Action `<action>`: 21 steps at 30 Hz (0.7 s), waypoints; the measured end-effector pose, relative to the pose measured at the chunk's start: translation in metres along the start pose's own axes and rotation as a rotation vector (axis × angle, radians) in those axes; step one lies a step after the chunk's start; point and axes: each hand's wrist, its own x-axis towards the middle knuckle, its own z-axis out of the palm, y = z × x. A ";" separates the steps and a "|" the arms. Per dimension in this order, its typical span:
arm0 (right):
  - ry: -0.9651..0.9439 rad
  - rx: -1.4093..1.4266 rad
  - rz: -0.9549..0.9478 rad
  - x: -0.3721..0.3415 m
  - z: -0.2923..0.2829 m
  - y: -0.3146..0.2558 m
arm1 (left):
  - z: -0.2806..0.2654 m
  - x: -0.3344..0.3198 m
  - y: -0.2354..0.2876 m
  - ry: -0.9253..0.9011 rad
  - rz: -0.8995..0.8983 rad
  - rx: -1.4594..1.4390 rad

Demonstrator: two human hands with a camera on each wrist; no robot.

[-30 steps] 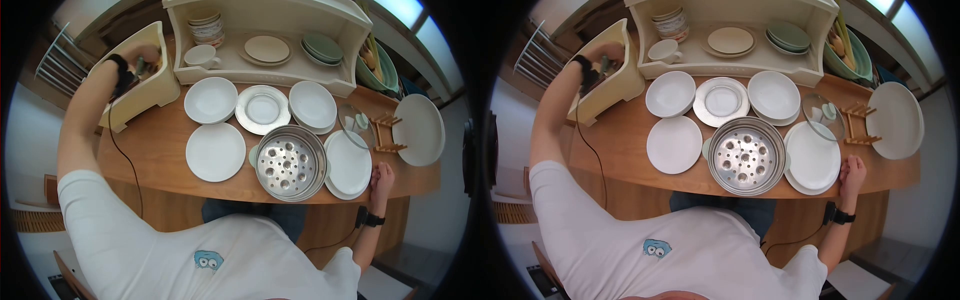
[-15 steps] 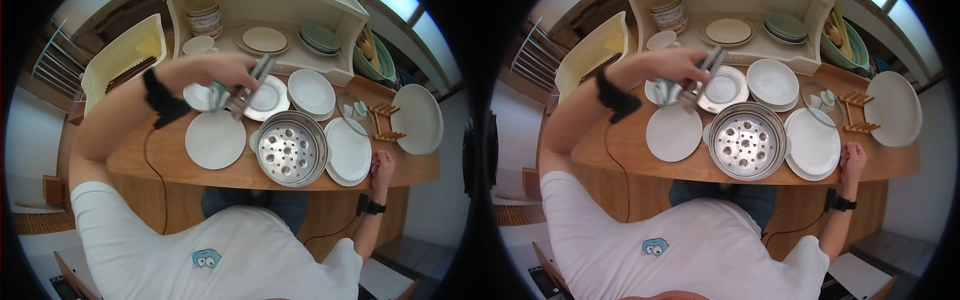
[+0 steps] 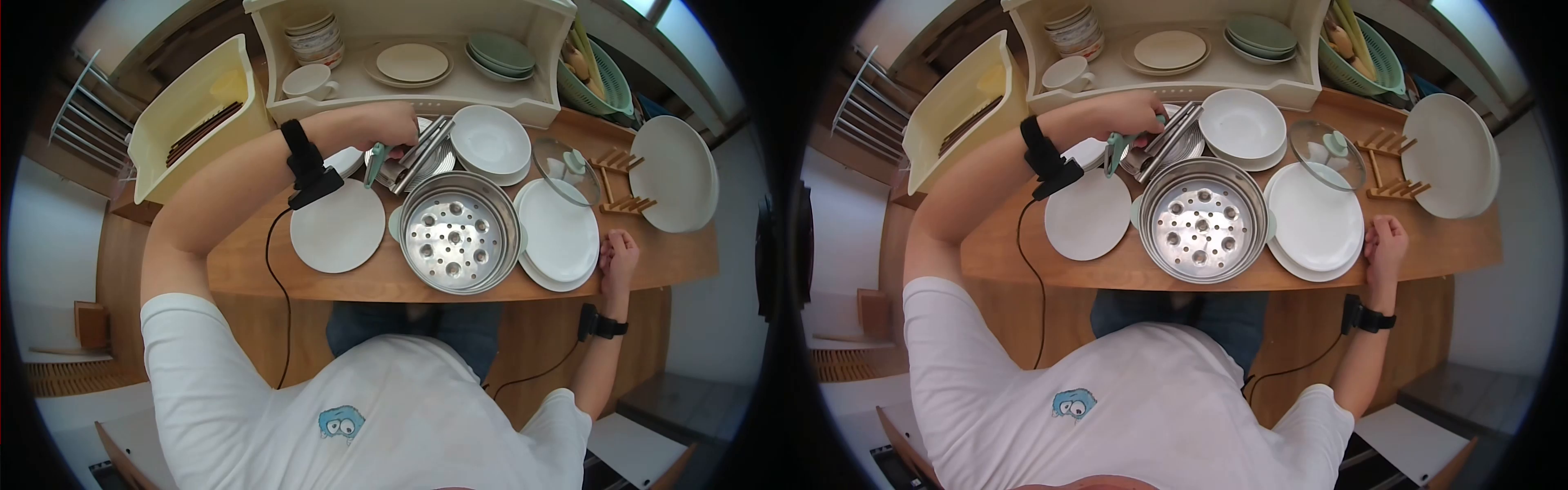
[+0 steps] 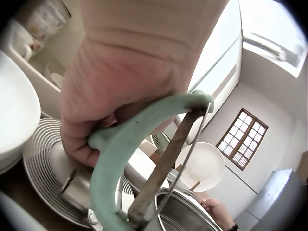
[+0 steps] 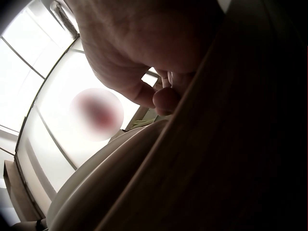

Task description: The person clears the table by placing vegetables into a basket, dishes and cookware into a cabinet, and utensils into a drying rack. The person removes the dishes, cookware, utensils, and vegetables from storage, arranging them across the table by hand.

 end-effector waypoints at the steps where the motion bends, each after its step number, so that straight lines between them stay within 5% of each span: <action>1: 0.005 -0.003 0.007 0.000 0.000 0.000 | -0.003 0.003 -0.002 0.004 -0.006 0.000; 5: 0.006 0.000 0.013 0.002 -0.002 0.001 | -0.017 -0.013 0.009 0.182 0.032 0.031; 10: -0.012 -0.001 0.005 0.001 -0.003 0.002 | -0.042 -0.057 0.021 0.596 0.211 0.498; 21: 0.006 -0.048 0.007 0.004 -0.006 0.005 | -0.011 -0.033 -0.058 0.591 0.378 0.721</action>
